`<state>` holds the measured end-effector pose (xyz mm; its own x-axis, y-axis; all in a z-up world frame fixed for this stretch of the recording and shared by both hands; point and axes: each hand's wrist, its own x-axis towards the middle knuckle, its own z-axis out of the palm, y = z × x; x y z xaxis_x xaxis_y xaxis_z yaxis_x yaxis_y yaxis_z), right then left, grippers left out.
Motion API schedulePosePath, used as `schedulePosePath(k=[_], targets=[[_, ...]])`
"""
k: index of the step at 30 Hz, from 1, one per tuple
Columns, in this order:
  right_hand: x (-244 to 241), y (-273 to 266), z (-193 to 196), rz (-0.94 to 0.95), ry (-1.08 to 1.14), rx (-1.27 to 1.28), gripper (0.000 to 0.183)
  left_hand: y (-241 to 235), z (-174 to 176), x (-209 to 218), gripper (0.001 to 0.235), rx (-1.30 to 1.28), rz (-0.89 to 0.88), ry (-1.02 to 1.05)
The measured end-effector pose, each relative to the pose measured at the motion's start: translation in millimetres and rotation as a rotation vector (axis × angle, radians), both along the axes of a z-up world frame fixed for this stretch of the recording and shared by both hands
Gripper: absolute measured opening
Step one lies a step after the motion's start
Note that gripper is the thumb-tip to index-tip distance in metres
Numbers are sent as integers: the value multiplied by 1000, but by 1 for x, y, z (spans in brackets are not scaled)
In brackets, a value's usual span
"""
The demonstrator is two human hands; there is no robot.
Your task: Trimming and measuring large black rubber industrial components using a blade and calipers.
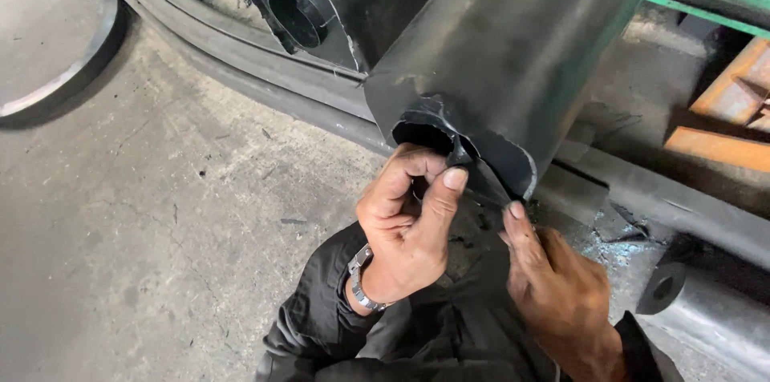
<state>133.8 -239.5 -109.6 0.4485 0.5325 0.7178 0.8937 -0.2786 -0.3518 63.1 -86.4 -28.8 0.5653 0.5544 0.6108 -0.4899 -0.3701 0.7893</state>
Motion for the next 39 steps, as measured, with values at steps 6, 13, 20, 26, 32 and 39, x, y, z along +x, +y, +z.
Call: schedulePosePath(k=[6,13,20,26,32,39], targets=[[1,-2,-18,-104,-24,-13,55,5,6,0,9,88,-23,-19],[1,-8,-12,-238,103,120,46,10,3,1,9,111,10,42],[-3,2,14,-188,58,95,51,12,10,1,10,146,-5,6],[-6,6,17,-181,76,123,54,7,20,2,17,251,101,65],[-11,10,25,-250,79,105,59,2,21,9,29,264,178,43],[-12,6,15,-109,201,174,61,1,25,10,30,280,228,51]])
